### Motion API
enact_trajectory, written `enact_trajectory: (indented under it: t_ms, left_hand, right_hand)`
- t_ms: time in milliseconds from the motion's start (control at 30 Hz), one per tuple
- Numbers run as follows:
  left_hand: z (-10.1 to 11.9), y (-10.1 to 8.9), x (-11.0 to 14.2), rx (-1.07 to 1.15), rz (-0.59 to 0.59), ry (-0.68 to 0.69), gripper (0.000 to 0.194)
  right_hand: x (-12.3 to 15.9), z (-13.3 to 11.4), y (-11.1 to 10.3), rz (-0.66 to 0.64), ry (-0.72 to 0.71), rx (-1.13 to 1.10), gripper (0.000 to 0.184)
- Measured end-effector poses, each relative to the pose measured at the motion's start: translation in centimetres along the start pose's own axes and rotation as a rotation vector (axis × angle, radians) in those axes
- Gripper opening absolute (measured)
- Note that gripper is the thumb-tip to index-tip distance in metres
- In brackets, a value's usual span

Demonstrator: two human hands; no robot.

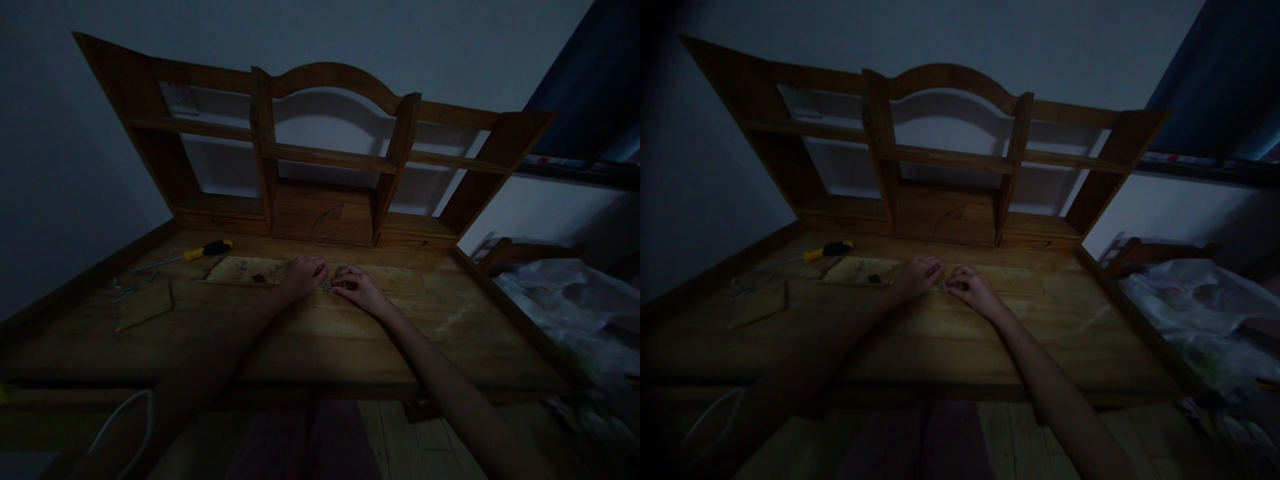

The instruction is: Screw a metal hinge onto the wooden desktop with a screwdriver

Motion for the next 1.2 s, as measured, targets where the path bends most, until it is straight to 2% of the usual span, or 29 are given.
enact_trajectory:
  t_ms: [267,567,700,933,1200]
  left_hand:
    - [0.3,-0.4,0.1,-0.005,0.01,-0.004,0.018]
    - [0.4,-0.4,0.1,-0.051,0.015,-0.006,0.017]
    - [0.0,-0.1,0.1,0.016,-0.013,0.003,0.017]
    - [-1.1,0.5,-0.2,0.244,-0.118,0.029,0.015]
    - [-1.4,1.0,-0.4,0.258,-0.134,0.061,0.016]
  right_hand:
    - [0.0,-0.6,-0.6,0.022,0.006,0.021,0.01]
    - [0.1,-1.0,-0.6,0.005,-0.056,0.043,0.008]
    - [0.0,-1.3,-0.6,0.014,-0.078,0.043,0.002]
    - [0.0,-1.7,-0.6,-0.003,-0.092,0.023,0.005]
    - [0.1,-1.5,-0.6,-0.005,-0.085,0.024,0.003]
Point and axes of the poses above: each hand's wrist, its own x-axis away from the middle knuckle, its own y-axis out of the palm, z = x × y, the point moved 9 cm from there along -x, towards the middle knuckle, and after that the axes turned 3 degrees about z, right-handed, at the moved point
